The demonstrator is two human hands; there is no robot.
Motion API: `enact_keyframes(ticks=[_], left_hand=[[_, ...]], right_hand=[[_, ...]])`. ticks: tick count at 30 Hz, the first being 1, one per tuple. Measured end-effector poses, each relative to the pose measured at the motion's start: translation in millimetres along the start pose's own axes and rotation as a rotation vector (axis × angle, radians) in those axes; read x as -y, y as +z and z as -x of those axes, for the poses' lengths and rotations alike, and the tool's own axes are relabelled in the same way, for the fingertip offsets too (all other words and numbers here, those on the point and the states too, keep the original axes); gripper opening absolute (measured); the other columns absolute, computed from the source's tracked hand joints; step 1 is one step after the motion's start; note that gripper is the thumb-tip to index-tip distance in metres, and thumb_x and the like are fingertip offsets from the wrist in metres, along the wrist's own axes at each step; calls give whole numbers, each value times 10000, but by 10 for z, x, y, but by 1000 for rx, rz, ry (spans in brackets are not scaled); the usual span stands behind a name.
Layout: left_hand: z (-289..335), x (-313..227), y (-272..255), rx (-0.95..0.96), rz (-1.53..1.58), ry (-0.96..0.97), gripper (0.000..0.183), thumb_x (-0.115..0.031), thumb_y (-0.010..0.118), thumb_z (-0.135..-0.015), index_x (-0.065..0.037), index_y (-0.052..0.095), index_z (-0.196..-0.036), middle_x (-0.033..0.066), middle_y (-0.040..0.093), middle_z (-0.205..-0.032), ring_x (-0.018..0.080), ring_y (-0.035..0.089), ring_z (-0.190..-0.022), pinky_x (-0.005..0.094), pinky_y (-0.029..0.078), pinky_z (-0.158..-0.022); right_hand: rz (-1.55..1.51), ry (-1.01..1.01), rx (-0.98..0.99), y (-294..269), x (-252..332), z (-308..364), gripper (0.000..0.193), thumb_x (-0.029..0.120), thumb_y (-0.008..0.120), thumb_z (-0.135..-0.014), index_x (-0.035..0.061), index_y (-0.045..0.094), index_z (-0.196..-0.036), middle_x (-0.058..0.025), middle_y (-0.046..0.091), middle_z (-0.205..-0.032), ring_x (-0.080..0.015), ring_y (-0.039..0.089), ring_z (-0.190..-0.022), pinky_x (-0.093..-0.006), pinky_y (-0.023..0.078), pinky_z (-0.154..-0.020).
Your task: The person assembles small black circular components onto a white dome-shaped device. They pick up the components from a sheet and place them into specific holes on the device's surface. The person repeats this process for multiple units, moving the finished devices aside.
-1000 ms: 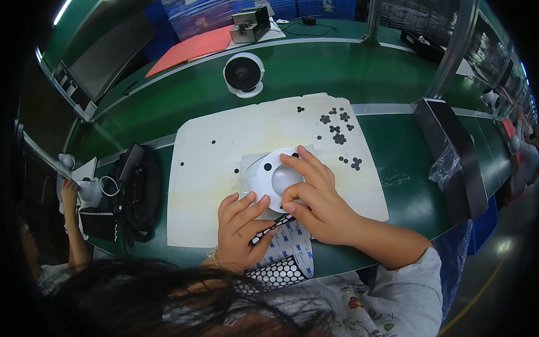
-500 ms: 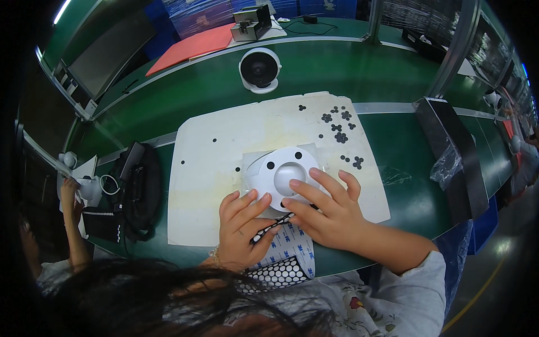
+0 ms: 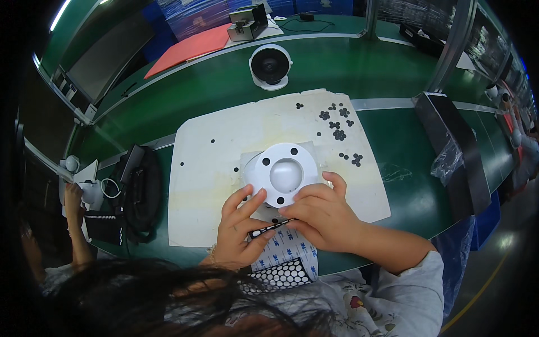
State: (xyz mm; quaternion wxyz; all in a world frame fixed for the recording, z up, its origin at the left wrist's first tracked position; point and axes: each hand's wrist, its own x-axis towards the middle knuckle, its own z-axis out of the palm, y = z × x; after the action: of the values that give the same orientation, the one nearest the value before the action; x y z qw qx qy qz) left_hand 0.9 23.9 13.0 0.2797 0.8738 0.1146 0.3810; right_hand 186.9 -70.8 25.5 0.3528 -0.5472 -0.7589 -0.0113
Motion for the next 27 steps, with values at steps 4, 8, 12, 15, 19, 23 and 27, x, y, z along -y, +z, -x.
enact_keyframes(ticks=[4,8,12,15,19,23,27], left_hand=[[10,23,26,-11,-61,53,158,-125,687,-644,-71,584,-751,93,490,-1241,295,385,-1169,451,268,-939],[20,-19,10,21,-113,42,131,-138,670,-682,-39,591,-721,134,503,-1218,333,355,-1195,475,240,-965],[15,-11,9,2,-131,35,156,-165,670,-685,-38,579,-698,130,514,-1206,325,377,-1182,489,219,-973],[11,-10,19,-6,-152,43,156,-162,673,-678,-43,573,-696,120,520,-1200,314,389,-1174,494,221,-973],[12,-16,54,-53,-198,45,128,-152,670,-673,-88,559,-670,56,527,-1204,247,418,-1144,456,215,-975],[17,-24,60,-54,-220,42,120,-146,671,-670,-91,564,-671,47,532,-1197,237,421,-1141,457,219,-973],[21,-27,56,-47,-232,37,115,-143,671,-669,-90,569,-674,44,532,-1195,232,421,-1141,459,220,-971]], right_hand=[[20,-78,-84,-3,46,-31,190,188,673,-673,189,616,-854,74,586,-949,-133,487,-972,-429,174,-950],[178,-181,-191,29,73,13,143,205,667,-668,208,620,-803,83,576,-1000,-135,469,-1010,-422,173,-958],[216,-377,-264,83,5,80,75,174,631,-696,193,592,-757,76,555,-1053,-162,441,-1058,-410,186,-963],[-24,-167,-224,44,-18,100,38,164,587,-759,140,564,-780,-16,509,-1139,-239,403,-1115,-421,206,-969],[-273,217,-155,-102,-207,-16,121,189,508,-855,70,520,-867,-175,387,-1263,-356,295,-1211,-443,203,-996],[-388,277,-118,-74,-247,-31,119,186,507,-857,67,519,-867,-168,362,-1301,-350,278,-1227,-427,189,-1010],[-378,274,-95,-85,-236,-24,118,184,508,-857,67,520,-866,-168,362,-1304,-347,275,-1229,-421,191,-1011]])
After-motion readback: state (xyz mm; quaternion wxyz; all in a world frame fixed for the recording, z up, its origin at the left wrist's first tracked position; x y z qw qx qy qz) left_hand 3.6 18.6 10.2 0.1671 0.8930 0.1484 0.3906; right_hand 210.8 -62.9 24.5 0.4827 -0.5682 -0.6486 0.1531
